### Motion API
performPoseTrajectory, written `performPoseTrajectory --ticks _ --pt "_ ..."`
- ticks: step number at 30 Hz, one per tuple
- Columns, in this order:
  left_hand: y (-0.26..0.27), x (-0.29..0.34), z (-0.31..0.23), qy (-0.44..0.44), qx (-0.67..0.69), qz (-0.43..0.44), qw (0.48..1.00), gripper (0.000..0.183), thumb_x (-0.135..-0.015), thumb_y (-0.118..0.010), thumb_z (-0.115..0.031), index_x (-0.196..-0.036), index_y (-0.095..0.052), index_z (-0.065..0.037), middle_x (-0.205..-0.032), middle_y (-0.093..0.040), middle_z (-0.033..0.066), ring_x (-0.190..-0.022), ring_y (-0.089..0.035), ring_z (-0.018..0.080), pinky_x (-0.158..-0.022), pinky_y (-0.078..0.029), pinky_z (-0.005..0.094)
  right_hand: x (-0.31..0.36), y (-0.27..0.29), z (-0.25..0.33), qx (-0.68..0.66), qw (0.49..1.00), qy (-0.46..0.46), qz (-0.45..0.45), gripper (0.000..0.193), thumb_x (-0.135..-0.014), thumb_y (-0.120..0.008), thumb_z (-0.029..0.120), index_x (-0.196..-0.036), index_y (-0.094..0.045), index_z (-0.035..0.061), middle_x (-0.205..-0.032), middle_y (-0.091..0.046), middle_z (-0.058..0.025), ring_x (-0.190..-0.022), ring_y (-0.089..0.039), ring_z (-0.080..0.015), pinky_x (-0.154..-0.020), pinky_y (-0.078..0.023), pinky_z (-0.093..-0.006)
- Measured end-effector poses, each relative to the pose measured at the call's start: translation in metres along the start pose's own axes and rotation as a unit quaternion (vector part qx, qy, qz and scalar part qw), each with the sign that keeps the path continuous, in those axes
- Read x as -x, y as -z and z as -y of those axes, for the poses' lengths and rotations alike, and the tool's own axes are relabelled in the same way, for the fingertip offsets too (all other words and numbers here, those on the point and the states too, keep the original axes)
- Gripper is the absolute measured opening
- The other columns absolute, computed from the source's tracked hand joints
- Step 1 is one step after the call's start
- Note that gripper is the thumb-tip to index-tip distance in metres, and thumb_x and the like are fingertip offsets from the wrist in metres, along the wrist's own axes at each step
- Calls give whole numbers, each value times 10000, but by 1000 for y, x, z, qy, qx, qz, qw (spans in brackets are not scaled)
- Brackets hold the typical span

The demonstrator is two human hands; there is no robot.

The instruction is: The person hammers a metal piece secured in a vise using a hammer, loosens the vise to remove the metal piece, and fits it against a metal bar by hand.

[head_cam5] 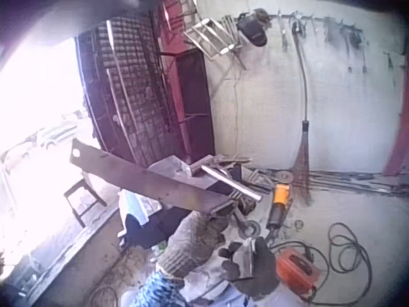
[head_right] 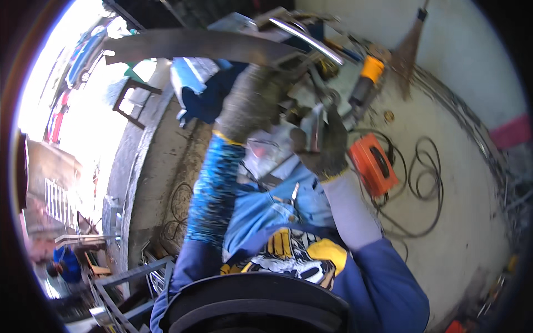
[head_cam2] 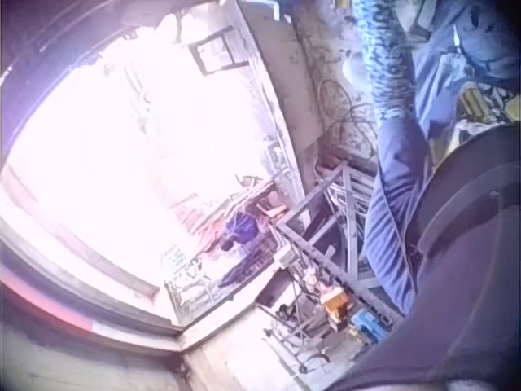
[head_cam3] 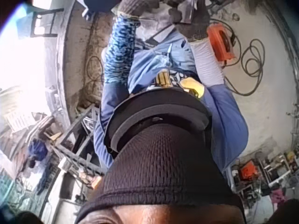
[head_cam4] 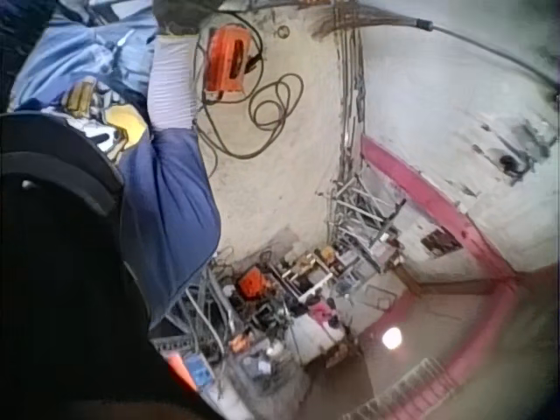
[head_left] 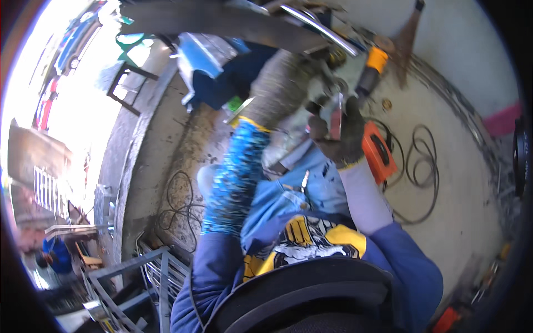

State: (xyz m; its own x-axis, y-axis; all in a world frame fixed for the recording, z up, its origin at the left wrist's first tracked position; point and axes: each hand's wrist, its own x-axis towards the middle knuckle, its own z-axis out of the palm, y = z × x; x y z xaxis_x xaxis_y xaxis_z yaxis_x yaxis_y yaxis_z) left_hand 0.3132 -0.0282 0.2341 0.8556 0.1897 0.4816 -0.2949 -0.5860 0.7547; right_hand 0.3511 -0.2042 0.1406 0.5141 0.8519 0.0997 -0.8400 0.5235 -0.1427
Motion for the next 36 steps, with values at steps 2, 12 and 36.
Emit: performPoseTrajectory --ticks 2,12,36 --pt "18 1 -15 44 -55 88 994 239 -968 -637 -207 -1171 -676 -88 -984 -709 152 -909 -701 331 -767 -553 422 1 -11 6 -12 999 26 -41 546 -1018 -477 531 -1309 -605 88 -1179 -697 -139 -1034 -679 -308 -893 -561 -471" --pt "38 30 0 -28 -203 273 940 295 -945 -656 -264 -1173 -680 -78 -1070 -691 201 -1012 -658 409 -862 -539 474 -36 -34 -5 147 979 49 -135 456 -1033 -434 363 -1309 -583 32 -1245 -638 -206 -1143 -640 -381 -1013 -499 -604" --pt "82 -30 -54 -10 -211 342 916 397 -962 -631 -271 -1288 -636 -45 -1130 -725 193 -989 -719 321 -898 -582 413 -77 -57 -1 111 991 45 59 436 -976 -476 329 -1275 -590 34 -1140 -695 -124 -1033 -675 -259 -865 -583 -448"
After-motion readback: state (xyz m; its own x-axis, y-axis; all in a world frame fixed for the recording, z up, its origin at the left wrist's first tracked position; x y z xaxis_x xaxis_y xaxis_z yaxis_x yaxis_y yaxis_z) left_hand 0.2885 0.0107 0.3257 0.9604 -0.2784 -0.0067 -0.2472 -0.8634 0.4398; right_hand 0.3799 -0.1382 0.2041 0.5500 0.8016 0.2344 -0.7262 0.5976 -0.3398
